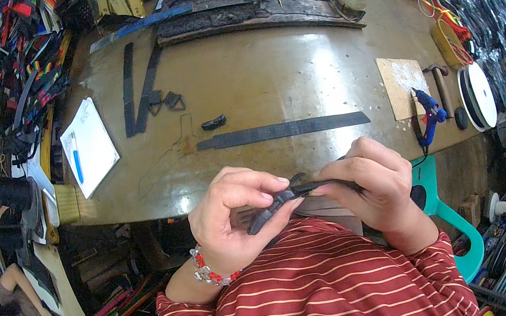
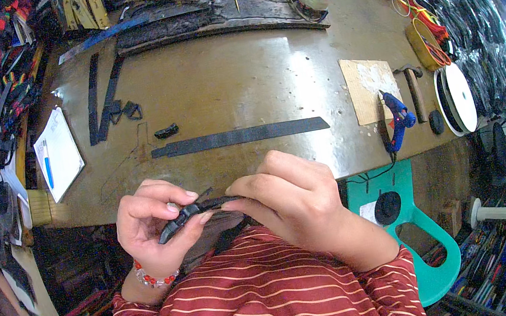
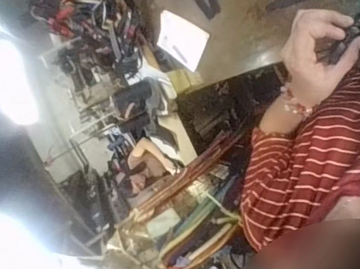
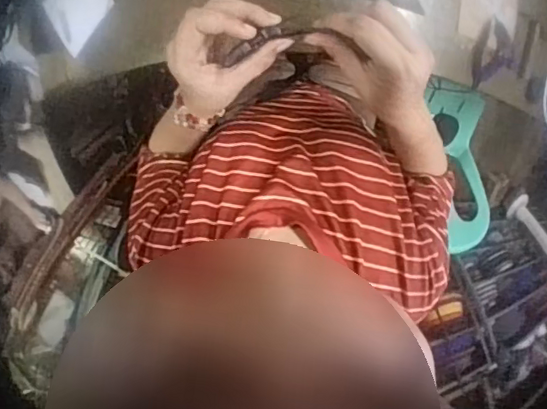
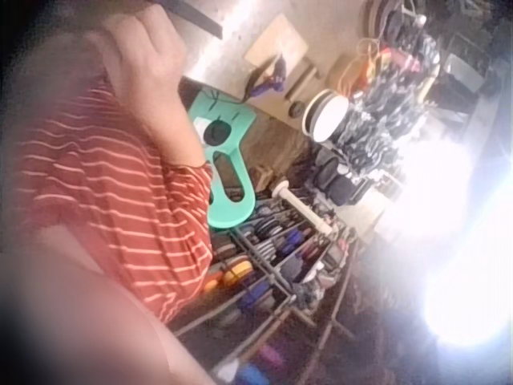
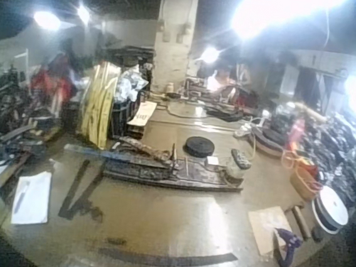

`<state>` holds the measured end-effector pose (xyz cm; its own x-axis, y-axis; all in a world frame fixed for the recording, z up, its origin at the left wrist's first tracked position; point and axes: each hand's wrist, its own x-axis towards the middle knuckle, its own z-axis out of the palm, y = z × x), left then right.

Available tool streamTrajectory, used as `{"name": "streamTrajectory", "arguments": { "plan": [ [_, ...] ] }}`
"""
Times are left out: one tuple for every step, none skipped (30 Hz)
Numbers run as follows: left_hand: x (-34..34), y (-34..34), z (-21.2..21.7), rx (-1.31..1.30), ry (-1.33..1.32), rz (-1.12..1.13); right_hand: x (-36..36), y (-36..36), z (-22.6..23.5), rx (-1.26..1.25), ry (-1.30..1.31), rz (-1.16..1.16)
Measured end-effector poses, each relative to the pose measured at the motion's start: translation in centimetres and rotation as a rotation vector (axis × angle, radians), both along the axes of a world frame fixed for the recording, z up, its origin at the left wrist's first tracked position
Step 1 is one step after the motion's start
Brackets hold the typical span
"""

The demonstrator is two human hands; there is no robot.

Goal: The person measures and cuts a black strap, then uses a hot glue gun to attach a buckle and a small fabric piece to the strap ends. The person works at a cluttered table with tools and materials visible.

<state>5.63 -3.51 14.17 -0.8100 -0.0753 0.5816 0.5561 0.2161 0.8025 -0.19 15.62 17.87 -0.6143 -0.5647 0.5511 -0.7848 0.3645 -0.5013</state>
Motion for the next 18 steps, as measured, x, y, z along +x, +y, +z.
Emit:
{"name": "streamTrajectory", "arguments": {
  "plan": [
    [-0.03, 0.09, -0.06, 0.022, 0.007, -0.018, -0.11, 0.06, 0.03, -0.004, 0.000, 0.015],
    [-0.06, 0.17, -0.11, 0.031, 0.014, -0.032, -0.21, 0.12, 0.05, -0.001, -0.003, 0.024],
    [-0.10, 0.23, -0.15, 0.040, 0.020, -0.045, -0.31, 0.17, 0.04, -0.017, -0.006, 0.041],
    [-0.12, 0.29, -0.18, 0.052, 0.018, -0.051, -0.41, 0.22, 0.03, -0.027, -0.013, 0.053],
    [-0.12, 0.35, -0.20, 0.051, 0.022, -0.070, -0.49, 0.28, 0.01, -0.027, -0.028, 0.065],
    [-0.11, 0.39, -0.21, 0.053, 0.018, -0.082, -0.55, 0.34, 0.00, -0.033, -0.018, 0.071],
    [-0.09, 0.42, -0.21, 0.061, 0.015, -0.095, -0.60, 0.41, 0.00, -0.029, -0.016, 0.076],
    [-0.07, 0.43, -0.22, 0.055, 0.014, -0.097, -0.63, 0.48, 0.00, -0.027, -0.014, 0.080],
    [-0.05, 0.45, -0.23, 0.054, 0.015, -0.101, -0.64, 0.54, 0.00, -0.021, -0.011, 0.083],
    [-0.03, 0.45, -0.24, 0.053, 0.017, -0.104, -0.64, 0.59, 0.00, -0.018, -0.010, 0.085],
    [0.00, 0.47, -0.25, 0.050, 0.017, -0.107, -0.63, 0.64, 0.00, -0.010, -0.007, 0.086],
    [0.03, 0.47, -0.27, 0.047, 0.017, -0.110, -0.61, 0.68, -0.01, -0.017, -0.007, 0.089],
    [0.08, 0.51, -0.28, 0.038, 0.018, -0.108, -0.60, 0.71, -0.03, -0.021, -0.006, 0.090],
    [0.13, 0.54, -0.28, 0.038, 0.017, -0.116, -0.58, 0.74, -0.06, -0.019, -0.012, 0.089],
    [0.18, 0.56, -0.27, 0.032, 0.016, -0.119, -0.58, 0.77, -0.11, -0.023, -0.008, 0.094],
    [0.25, 0.60, -0.25, 0.030, 0.010, -0.107, -0.57, 0.82, -0.14, -0.021, -0.011, 0.096],
    [0.29, 0.57, -0.21, 0.028, 0.002, -0.116, -0.56, 0.87, -0.20, -0.022, -0.012, 0.097],
    [0.38, 0.57, -0.14, 0.031, -0.011, -0.110, -0.57, 0.94, -0.25, -0.016, -0.010, 0.102]
  ]
}}
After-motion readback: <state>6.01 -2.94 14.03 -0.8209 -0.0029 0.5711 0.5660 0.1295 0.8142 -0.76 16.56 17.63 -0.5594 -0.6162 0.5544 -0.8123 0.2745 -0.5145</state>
